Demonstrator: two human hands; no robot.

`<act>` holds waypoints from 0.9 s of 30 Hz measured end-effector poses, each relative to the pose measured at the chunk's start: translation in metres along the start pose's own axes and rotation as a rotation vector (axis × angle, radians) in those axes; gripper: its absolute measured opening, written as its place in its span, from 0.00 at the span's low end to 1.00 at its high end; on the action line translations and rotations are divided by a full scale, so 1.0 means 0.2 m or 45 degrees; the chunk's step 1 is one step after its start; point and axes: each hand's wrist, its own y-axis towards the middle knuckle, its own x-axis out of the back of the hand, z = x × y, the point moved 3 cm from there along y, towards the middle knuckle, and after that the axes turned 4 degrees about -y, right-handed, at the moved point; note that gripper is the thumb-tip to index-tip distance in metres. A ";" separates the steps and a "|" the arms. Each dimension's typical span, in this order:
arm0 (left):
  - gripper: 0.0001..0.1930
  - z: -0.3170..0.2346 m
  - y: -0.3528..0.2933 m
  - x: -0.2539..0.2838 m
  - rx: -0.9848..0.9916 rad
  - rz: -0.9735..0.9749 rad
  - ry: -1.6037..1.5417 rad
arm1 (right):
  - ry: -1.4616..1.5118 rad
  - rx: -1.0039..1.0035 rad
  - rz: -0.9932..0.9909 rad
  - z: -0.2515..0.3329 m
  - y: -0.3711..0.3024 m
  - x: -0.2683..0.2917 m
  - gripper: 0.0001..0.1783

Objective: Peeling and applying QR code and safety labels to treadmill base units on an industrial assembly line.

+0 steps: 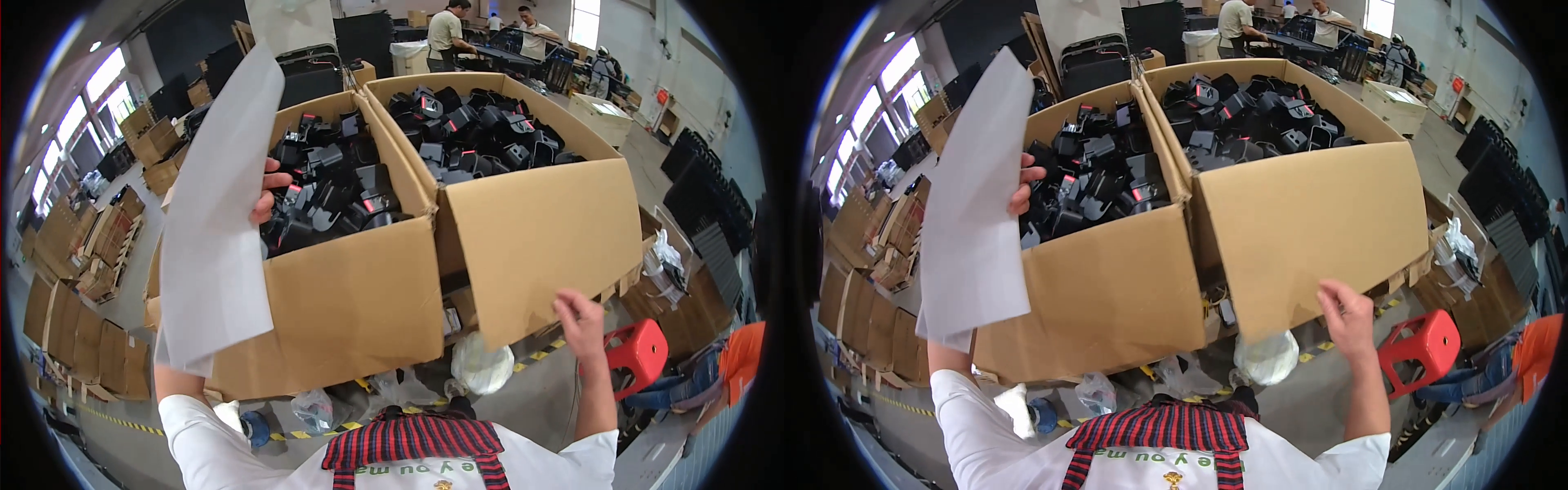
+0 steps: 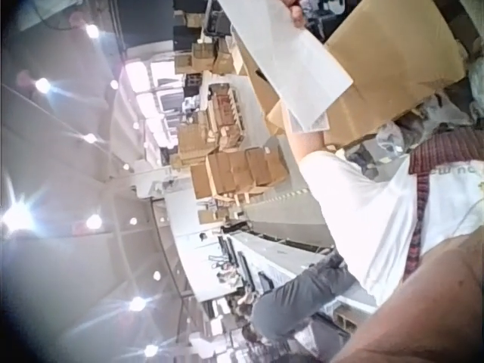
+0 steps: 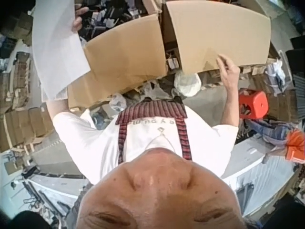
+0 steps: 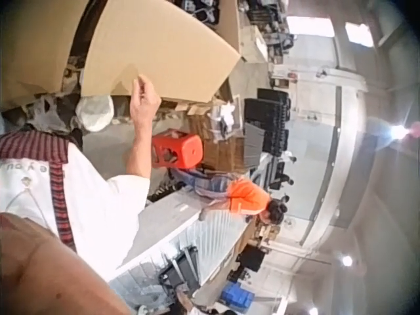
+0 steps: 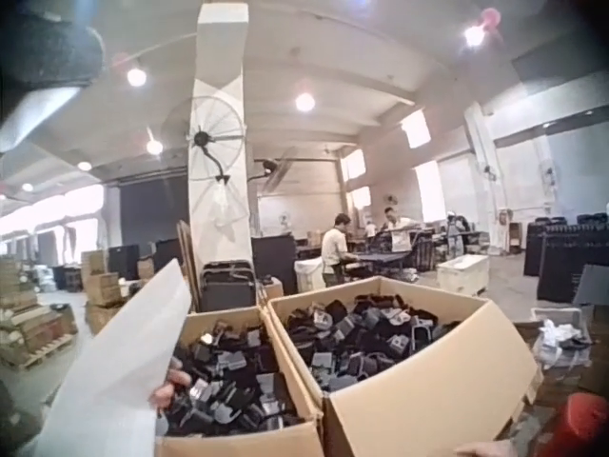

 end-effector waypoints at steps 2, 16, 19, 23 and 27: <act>0.21 0.13 0.25 -0.03 0.031 -0.795 0.381 | -0.009 0.058 -0.040 -0.06 0.19 0.05 0.07; 0.12 0.94 1.13 0.57 0.439 -1.097 0.342 | -0.098 0.638 0.385 -0.32 1.29 0.15 0.10; 0.12 0.93 1.15 0.57 0.339 -1.182 0.363 | -0.232 0.707 0.697 -0.28 1.54 -0.05 0.13; 0.09 0.80 1.13 0.56 0.171 -1.357 0.670 | -0.510 0.925 1.018 -0.18 1.74 -0.42 0.21; 0.10 0.52 0.92 0.38 0.013 -1.248 0.293 | -0.524 1.100 1.357 -0.12 1.70 -0.79 0.39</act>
